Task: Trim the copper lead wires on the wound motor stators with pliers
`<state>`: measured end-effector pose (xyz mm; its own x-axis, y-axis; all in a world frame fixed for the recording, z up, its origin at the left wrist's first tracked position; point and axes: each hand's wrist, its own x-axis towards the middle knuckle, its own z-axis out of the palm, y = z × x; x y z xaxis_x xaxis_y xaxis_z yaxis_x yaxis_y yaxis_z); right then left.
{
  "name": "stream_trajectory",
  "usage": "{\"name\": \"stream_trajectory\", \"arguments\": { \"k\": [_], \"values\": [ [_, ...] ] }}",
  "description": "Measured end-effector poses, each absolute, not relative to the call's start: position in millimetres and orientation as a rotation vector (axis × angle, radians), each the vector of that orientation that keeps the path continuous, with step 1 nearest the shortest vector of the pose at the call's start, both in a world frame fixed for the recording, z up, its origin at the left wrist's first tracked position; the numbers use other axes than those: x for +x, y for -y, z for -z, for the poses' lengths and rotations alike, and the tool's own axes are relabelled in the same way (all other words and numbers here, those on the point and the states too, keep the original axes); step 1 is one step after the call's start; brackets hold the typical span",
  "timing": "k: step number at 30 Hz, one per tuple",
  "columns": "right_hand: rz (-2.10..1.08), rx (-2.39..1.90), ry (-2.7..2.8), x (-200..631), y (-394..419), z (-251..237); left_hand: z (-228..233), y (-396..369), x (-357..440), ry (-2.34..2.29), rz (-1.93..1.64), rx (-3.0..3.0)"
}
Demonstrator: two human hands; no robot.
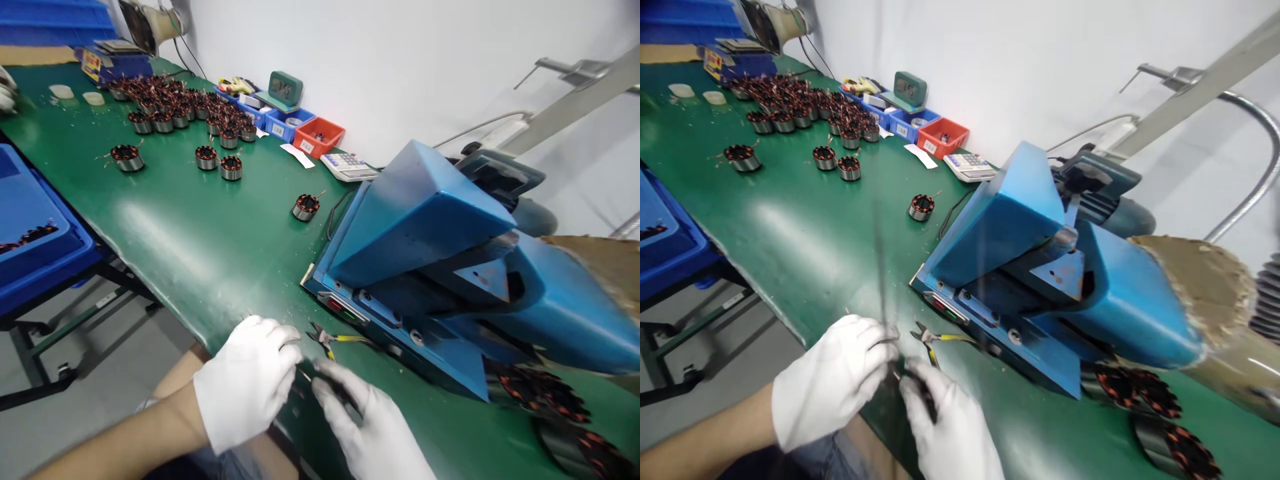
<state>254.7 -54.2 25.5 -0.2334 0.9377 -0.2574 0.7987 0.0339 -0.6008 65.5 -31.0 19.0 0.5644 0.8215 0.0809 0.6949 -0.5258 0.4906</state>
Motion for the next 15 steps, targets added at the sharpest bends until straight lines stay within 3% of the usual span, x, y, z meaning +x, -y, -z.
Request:
{"name": "stream_trajectory", "arguments": {
  "k": [6, 10, 15],
  "values": [
    [-1.137, -1.753, 1.633, 252.9, 56.3, 8.3, -15.5, 25.3, 69.5, -1.237, -0.155, 2.505],
    [-1.125, -1.761, 1.268, 235.0, 51.5, 19.5, -15.0, 22.0, 69.1, -1.198, -0.127, 2.534],
    [-1.381, -1.726, 0.724, 218.4, 56.9, 22.9, -13.0, 21.9, 69.2, -1.188, -0.133, 2.500]
  ]
}}
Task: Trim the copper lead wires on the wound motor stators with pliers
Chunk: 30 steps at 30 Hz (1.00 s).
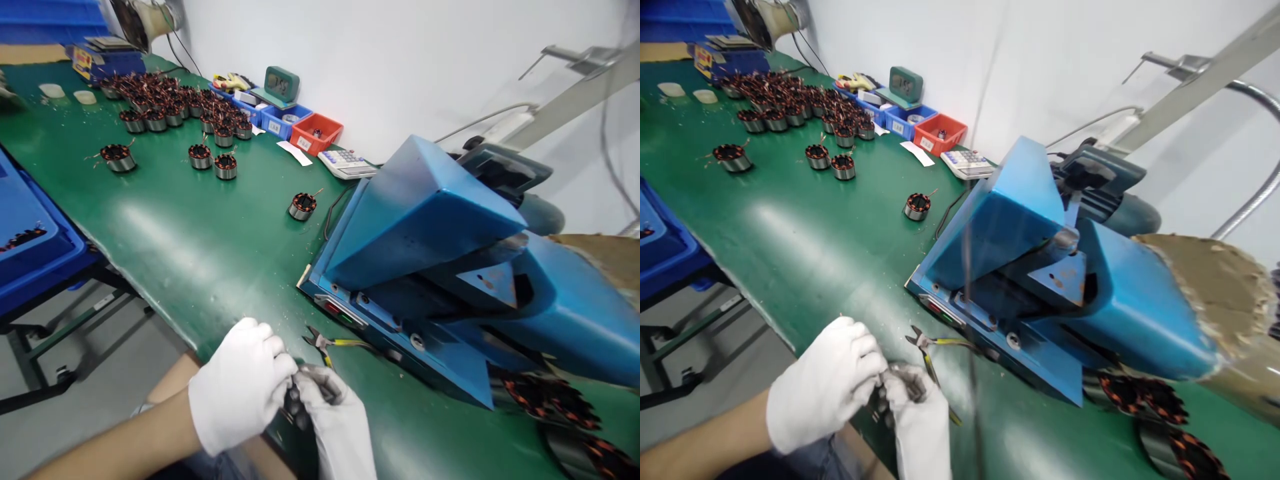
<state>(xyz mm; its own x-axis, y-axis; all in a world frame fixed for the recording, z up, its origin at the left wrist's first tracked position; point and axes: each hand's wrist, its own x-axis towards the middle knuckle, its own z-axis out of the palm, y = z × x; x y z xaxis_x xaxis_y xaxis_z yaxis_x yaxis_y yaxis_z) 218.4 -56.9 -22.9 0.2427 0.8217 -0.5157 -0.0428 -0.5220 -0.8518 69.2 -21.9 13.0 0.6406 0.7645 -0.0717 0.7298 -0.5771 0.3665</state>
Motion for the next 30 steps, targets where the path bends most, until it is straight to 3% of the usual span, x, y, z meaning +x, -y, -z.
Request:
{"name": "stream_trajectory", "arguments": {
  "k": [6, 20, 22, 26, 28, 30],
  "values": [
    [-1.173, -1.759, 0.851, 227.1, 79.8, 31.6, -11.6, 23.4, 69.6, -1.195, -0.216, 2.443],
    [-0.285, -1.249, 2.063, 246.4, 55.8, 23.9, -13.5, 19.9, 65.1, -1.107, -0.220, 2.481],
    [-0.592, -1.427, 1.945, 238.4, 56.0, 18.0, -12.7, 19.6, 63.9, -1.075, -0.190, 2.502],
    [-1.842, -1.498, 0.976, 227.0, 55.4, 5.7, -12.4, 17.8, 63.3, -1.035, -0.183, 2.533],
    [-2.070, -1.416, 0.837, 231.3, 53.7, 1.6, -12.2, 17.2, 63.3, -1.029, -0.203, 2.537],
    [-1.891, -1.579, 1.137, 239.7, 52.7, 0.2, -12.1, 17.2, 63.1, -1.016, -0.221, 2.531]
  ]
}}
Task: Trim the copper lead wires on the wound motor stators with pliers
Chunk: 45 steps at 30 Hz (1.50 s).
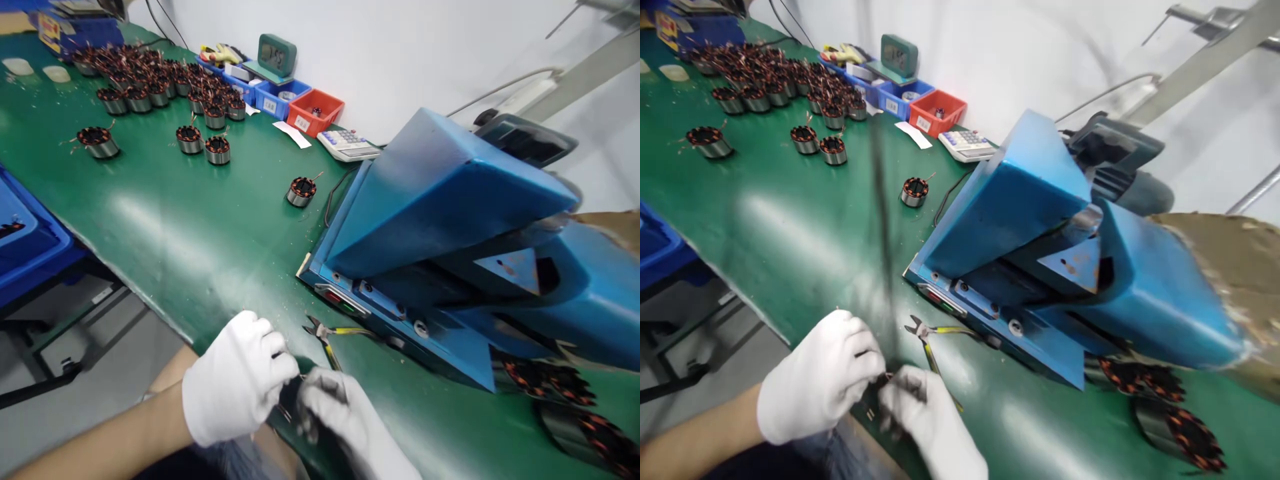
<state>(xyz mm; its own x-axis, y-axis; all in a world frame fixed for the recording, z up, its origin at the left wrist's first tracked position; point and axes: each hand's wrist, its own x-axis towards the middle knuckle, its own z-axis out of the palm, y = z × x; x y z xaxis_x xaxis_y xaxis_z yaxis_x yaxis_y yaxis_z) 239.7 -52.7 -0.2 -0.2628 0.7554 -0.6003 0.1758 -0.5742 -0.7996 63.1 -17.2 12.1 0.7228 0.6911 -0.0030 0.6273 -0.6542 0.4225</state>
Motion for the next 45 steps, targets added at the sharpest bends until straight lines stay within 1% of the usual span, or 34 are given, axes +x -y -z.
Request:
{"name": "stream_trajectory", "arguments": {
  "k": [2, 4, 5, 6, 7, 9, 11, 13, 14, 15, 16, 17, 19, 20, 21, 22, 24, 25, 26, 27, 28, 29, 30, 32, 34, 35, 36, 37, 40, 41, 42, 43, 44, 45],
  "values": [
    [-1.333, -1.702, 1.583, 246.2, 53.8, 2.2, -12.2, 17.5, 62.9, -1.020, -0.245, 2.531],
    [-0.768, -1.616, 1.849, 246.3, 57.2, 6.8, -12.2, 17.8, 63.0, -1.040, -0.261, 2.534],
    [-0.638, -1.562, 1.886, 243.5, 59.4, 9.2, -12.1, 18.0, 63.1, -1.046, -0.260, 2.533],
    [-0.653, -1.559, 1.848, 239.1, 61.4, 11.2, -11.9, 18.2, 63.2, -1.049, -0.246, 2.532],
    [-0.804, -1.606, 1.723, 233.9, 62.9, 12.5, -11.7, 18.5, 63.3, -1.040, -0.223, 2.534],
    [-1.350, -1.666, 1.244, 224.1, 63.6, 11.9, -11.1, 18.9, 63.5, -1.036, -0.177, 2.540],
    [-1.813, -1.551, 0.787, 220.1, 60.6, 6.9, -10.7, 19.4, 63.5, -1.048, -0.173, 2.538],
    [-1.994, -1.504, 0.790, 224.4, 55.2, -0.7, -10.6, 19.6, 63.2, -1.055, -0.187, 2.520],
    [-1.972, -1.568, 0.960, 229.0, 52.5, -4.3, -10.7, 19.6, 62.9, -1.055, -0.195, 2.510],
    [-1.852, -1.658, 1.203, 234.2, 50.3, -7.2, -10.8, 19.5, 62.6, -1.051, -0.202, 2.502],
    [-1.629, -1.721, 1.479, 239.4, 48.8, -8.9, -10.9, 19.4, 62.3, -1.054, -0.211, 2.493],
    [-1.315, -1.725, 1.733, 243.7, 48.4, -9.3, -11.0, 19.4, 62.0, -1.057, -0.226, 2.484],
    [-0.673, -1.556, 2.057, 247.4, 50.5, -6.2, -10.9, 19.6, 61.7, -1.063, -0.256, 2.467],
    [-0.488, -1.470, 2.102, 246.1, 52.7, -3.3, -10.7, 19.9, 61.8, -1.065, -0.266, 2.466],
    [-0.471, -1.459, 2.065, 242.9, 55.4, -0.1, -10.5, 20.3, 61.9, -1.068, -0.273, 2.469],
    [-0.630, -1.513, 1.941, 238.2, 58.0, 2.9, -10.1, 20.6, 62.2, -1.070, -0.279, 2.478],
    [-1.256, -1.610, 1.409, 227.9, 61.7, 6.4, -9.3, 21.1, 62.8, -1.084, -0.282, 2.496],
    [-1.566, -1.572, 1.081, 224.2, 62.4, 6.4, -8.8, 21.3, 63.1, -1.090, -0.284, 2.499],
    [-1.794, -1.495, 0.821, 222.3, 62.1, 5.1, -8.4, 21.4, 63.2, -1.090, -0.286, 2.496],
    [-1.934, -1.425, 0.693, 222.7, 61.0, 2.7, -8.0, 21.6, 63.2, -1.087, -0.286, 2.490],
    [-1.992, -1.418, 0.708, 225.3, 59.4, -0.2, -7.6, 21.7, 63.0, -1.084, -0.290, 2.483],
    [-1.969, -1.489, 0.846, 229.4, 57.6, -3.0, -7.2, 22.0, 62.7, -1.082, -0.296, 2.478],
    [-1.842, -1.608, 1.067, 234.4, 55.9, -5.2, -6.9, 22.2, 62.4, -1.077, -0.300, 2.476],
    [-1.317, -1.767, 1.554, 243.2, 54.0, -6.0, -6.6, 22.7, 61.9, -1.080, -0.303, 2.471],
    [-0.759, -1.677, 1.844, 245.4, 54.9, -2.1, -7.0, 22.7, 62.0, -1.079, -0.307, 2.467],
    [-0.618, -1.606, 1.888, 243.2, 56.2, 0.8, -7.3, 22.6, 62.3, -1.085, -0.309, 2.464],
    [-0.612, -1.583, 1.855, 239.2, 57.8, 3.7, -7.7, 22.5, 62.7, -1.095, -0.313, 2.463],
    [-0.735, -1.616, 1.737, 234.0, 59.5, 6.2, -7.9, 22.3, 63.2, -1.107, -0.313, 2.467],
    [-1.537, -1.646, 1.064, 219.7, 62.2, 9.7, -7.6, 22.3, 64.1, -1.123, -0.315, 2.492],
    [-1.770, -1.569, 0.863, 217.9, 62.0, 9.5, -7.2, 22.5, 64.1, -1.120, -0.324, 2.497],
    [-1.925, -1.495, 0.760, 218.3, 61.2, 8.8, -6.8, 22.8, 63.9, -1.113, -0.337, 2.499],
    [-1.984, -1.483, 0.782, 220.6, 59.9, 7.8, -6.5, 23.0, 63.5, -1.107, -0.345, 2.496],
    [-1.935, -1.546, 0.920, 224.4, 58.5, 6.6, -6.3, 23.1, 63.1, -1.103, -0.350, 2.492],
    [-1.761, -1.649, 1.142, 229.2, 57.0, 5.4, -6.4, 23.1, 62.8, -1.101, -0.346, 2.490]
  ]
}}
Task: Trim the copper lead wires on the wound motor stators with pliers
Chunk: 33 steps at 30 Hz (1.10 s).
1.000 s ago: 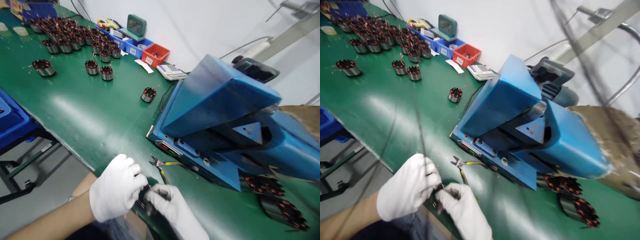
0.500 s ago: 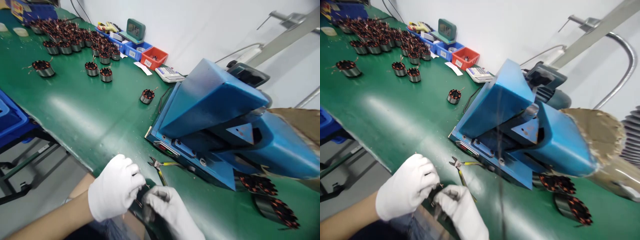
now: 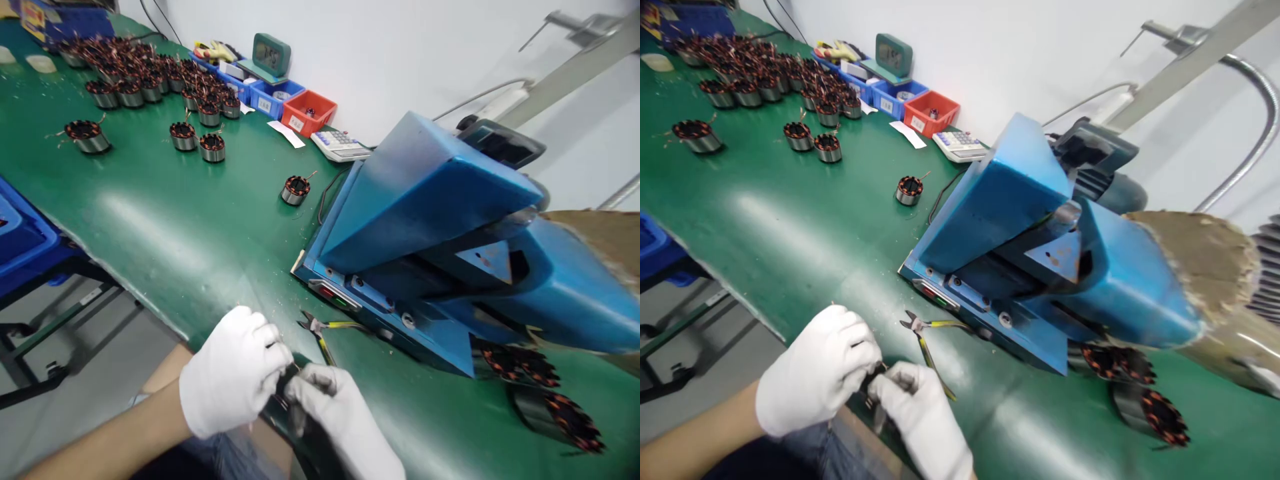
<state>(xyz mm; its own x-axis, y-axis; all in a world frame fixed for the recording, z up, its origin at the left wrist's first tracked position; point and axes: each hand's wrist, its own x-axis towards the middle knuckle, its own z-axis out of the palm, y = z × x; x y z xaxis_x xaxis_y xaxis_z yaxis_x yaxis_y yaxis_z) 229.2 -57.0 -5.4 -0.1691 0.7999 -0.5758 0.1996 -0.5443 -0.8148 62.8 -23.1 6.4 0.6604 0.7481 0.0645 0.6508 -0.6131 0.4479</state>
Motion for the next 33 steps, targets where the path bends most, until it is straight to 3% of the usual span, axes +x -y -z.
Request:
{"name": "stream_trajectory", "arguments": {
  "k": [2, 4, 6, 7, 9, 12, 14, 21, 29, 33],
  "values": [
    [-1.142, -1.732, 1.707, 238.8, 54.6, 3.6, -6.7, 22.9, 62.4, -1.093, -0.322, 2.491],
    [-0.456, -1.525, 2.118, 244.4, 53.4, 2.9, -7.1, 22.7, 62.5, -1.094, -0.297, 2.486],
    [-0.080, -1.291, 2.244, 243.3, 54.1, 3.7, -7.4, 22.6, 62.6, -1.098, -0.291, 2.481],
    [-0.062, -1.273, 2.211, 240.2, 55.0, 4.6, -7.4, 22.6, 62.6, -1.102, -0.295, 2.483],
    [-0.444, -1.433, 1.939, 230.8, 57.8, 7.4, -7.3, 22.3, 62.2, -1.110, -0.323, 2.497],
    [-1.509, -1.521, 0.991, 220.4, 62.3, 11.6, -6.2, 21.2, 61.4, -1.101, -0.334, 2.528],
    [-1.745, -1.396, 0.504, 223.0, 64.9, 11.5, -5.2, 21.6, 61.7, -1.108, -0.316, 2.540],
    [-1.521, -1.449, 0.511, 248.2, 80.2, 3.7, -15.9, 41.6, 61.9, -1.548, -0.539, 2.278],
    [-1.408, -1.635, 1.156, 223.6, 68.4, 27.9, -20.3, 31.8, 48.9, -1.347, -0.208, 2.498],
    [-1.382, -1.702, 1.170, 218.1, 60.2, 24.9, -18.6, 23.8, 51.4, -1.262, -0.106, 2.526]
  ]
}}
